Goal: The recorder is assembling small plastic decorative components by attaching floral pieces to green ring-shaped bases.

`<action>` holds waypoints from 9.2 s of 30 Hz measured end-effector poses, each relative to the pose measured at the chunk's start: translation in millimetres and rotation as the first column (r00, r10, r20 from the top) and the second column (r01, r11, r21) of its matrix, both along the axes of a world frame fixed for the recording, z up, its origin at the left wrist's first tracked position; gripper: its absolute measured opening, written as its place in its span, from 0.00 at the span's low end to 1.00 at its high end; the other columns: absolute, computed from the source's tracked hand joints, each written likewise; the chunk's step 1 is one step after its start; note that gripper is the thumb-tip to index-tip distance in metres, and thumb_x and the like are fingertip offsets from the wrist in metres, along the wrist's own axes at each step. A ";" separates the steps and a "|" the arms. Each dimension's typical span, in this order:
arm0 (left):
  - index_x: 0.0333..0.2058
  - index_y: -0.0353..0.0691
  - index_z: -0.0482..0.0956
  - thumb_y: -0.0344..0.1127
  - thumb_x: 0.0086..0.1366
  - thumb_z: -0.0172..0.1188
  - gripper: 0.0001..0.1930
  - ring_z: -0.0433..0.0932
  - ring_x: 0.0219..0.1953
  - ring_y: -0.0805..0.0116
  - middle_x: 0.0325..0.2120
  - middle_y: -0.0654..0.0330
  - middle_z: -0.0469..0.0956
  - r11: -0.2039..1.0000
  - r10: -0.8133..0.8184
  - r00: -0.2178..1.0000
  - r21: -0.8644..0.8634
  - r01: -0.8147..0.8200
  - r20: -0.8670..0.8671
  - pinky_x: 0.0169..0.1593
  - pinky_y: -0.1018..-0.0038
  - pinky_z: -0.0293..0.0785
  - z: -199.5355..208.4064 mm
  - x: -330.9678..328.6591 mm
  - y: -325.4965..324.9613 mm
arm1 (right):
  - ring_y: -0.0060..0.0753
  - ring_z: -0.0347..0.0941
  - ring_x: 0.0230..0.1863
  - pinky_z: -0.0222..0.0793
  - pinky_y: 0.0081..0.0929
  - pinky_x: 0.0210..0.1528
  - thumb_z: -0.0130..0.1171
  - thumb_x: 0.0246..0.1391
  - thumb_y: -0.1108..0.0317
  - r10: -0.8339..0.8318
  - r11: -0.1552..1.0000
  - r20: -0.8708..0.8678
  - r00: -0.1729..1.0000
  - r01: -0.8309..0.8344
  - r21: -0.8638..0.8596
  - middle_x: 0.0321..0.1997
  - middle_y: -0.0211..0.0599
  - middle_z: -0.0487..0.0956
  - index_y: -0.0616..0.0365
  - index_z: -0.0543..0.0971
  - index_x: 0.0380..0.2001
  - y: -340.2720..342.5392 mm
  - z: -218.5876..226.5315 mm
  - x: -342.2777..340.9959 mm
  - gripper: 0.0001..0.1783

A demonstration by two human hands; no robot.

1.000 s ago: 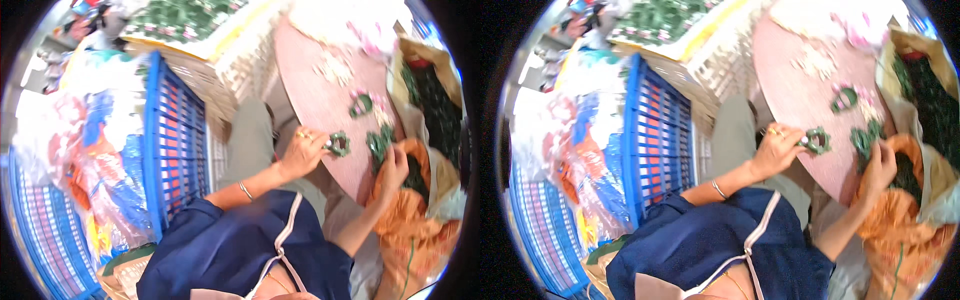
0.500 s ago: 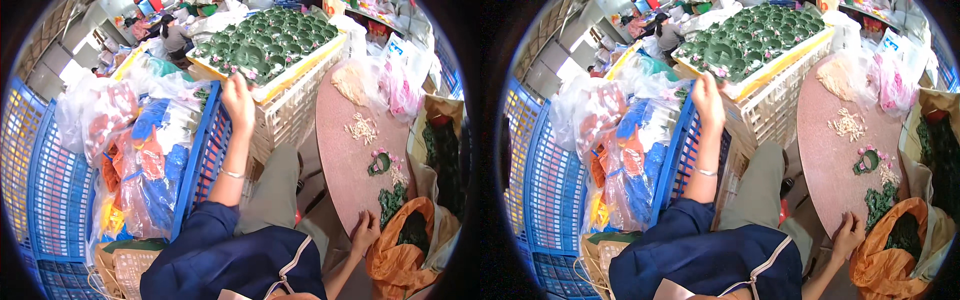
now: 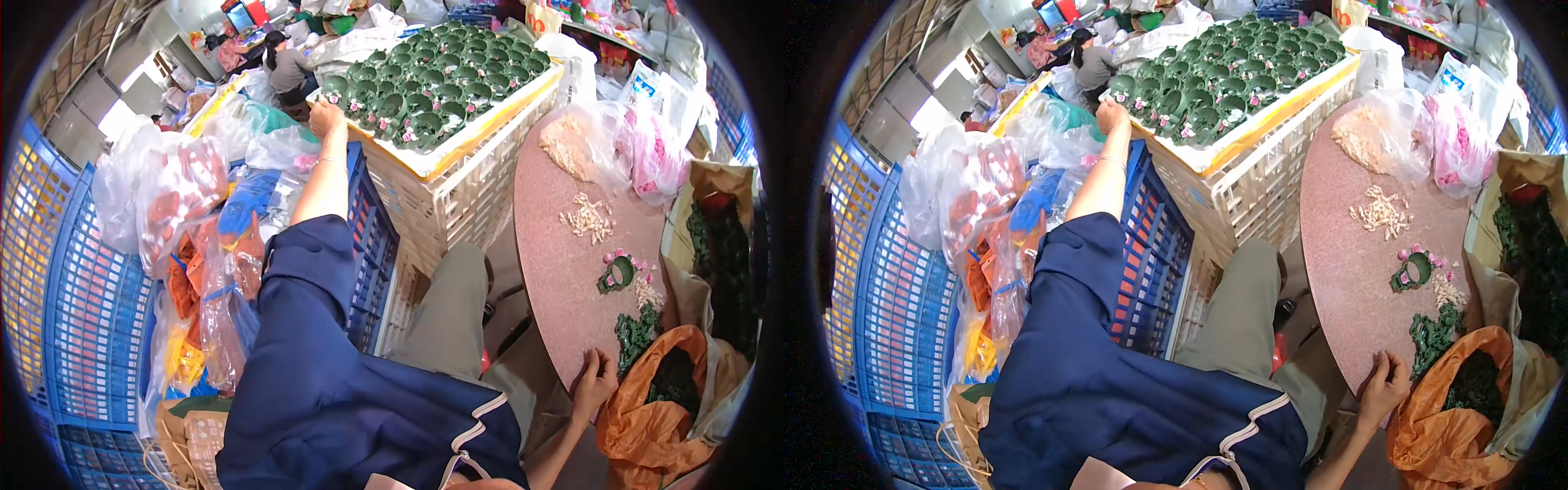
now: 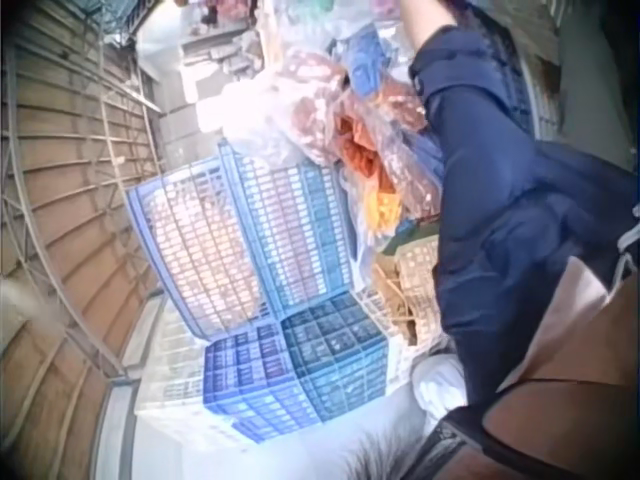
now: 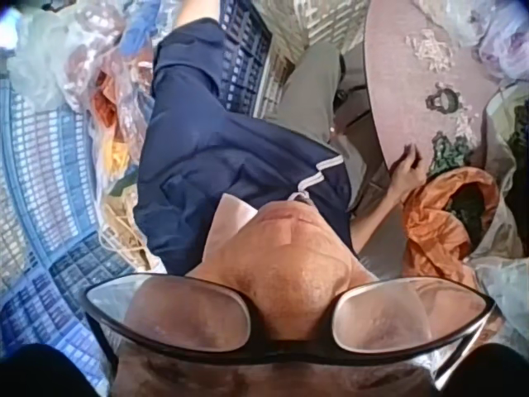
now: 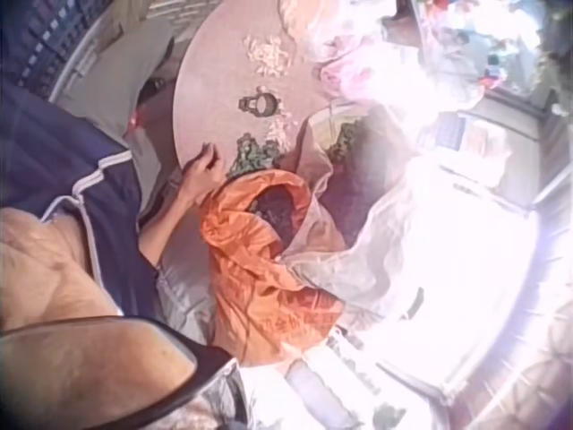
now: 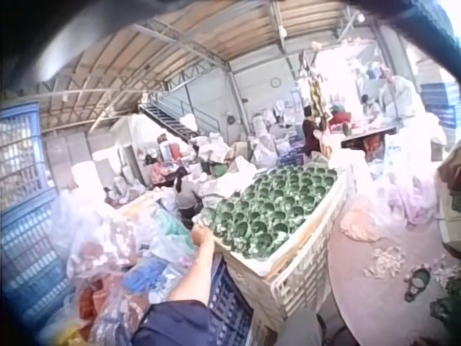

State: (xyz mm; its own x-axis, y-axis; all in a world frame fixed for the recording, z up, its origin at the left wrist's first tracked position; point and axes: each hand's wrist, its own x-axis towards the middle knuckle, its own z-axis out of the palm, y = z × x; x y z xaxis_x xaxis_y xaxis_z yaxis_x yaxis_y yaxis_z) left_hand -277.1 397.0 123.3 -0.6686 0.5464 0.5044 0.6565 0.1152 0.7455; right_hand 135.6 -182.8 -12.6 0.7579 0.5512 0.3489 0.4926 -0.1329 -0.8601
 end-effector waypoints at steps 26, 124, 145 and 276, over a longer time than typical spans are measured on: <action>0.36 0.39 0.80 0.26 0.59 0.63 0.06 0.79 0.40 0.61 0.35 0.57 0.81 -0.107 -0.618 0.154 0.277 0.955 -0.771 0.46 0.67 0.73 36.6 311.8 -213.7 | 0.41 0.75 0.31 0.64 0.34 0.39 0.66 0.53 0.73 -0.050 0.992 0.450 0.892 0.097 -0.082 0.30 0.38 0.82 0.58 0.81 0.33 3.8 26.1 -16.6 0.05; 0.50 0.37 0.73 0.28 0.45 0.77 0.32 0.79 0.38 0.61 0.41 0.58 0.82 -0.152 -0.906 0.006 0.339 0.928 -0.423 0.45 0.66 0.73 -149.3 297.9 -429.5 | 0.43 0.75 0.36 0.69 0.35 0.40 0.67 0.47 0.74 0.145 0.951 0.374 0.916 -0.026 -0.307 0.31 0.39 0.77 0.61 0.82 0.30 39.3 69.1 -16.3 0.05; 0.51 0.35 0.74 0.25 0.48 0.74 0.30 0.80 0.38 0.57 0.38 0.55 0.82 -0.235 -0.916 -0.114 0.285 0.929 -0.385 0.45 0.66 0.74 -144.1 293.0 -426.5 | 0.29 0.73 0.33 0.72 0.26 0.38 0.72 0.45 0.72 0.083 0.959 -0.013 0.997 -0.083 -0.270 0.38 0.38 0.72 0.63 0.77 0.32 44.8 48.2 2.1 0.14; 0.55 0.35 0.68 0.22 0.53 0.72 0.31 0.81 0.48 0.68 0.46 0.52 0.80 -0.221 -0.951 -0.280 0.343 0.913 0.130 0.47 0.74 0.82 -139.4 290.6 -433.0 | 0.34 0.74 0.42 0.61 0.34 0.50 0.62 0.43 0.73 0.245 0.956 0.732 0.635 -0.030 -0.293 0.35 0.27 0.80 0.50 0.81 0.30 50.1 88.9 -6.2 0.08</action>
State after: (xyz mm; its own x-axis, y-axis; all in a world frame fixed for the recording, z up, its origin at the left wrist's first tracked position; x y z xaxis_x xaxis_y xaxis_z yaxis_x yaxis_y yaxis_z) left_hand 13.4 -36.0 -16.1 0.5357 0.6235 0.5694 -0.3000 -0.4898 0.8186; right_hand 129.4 -132.6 76.4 0.1959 0.7694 0.6080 0.9806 -0.1479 -0.1288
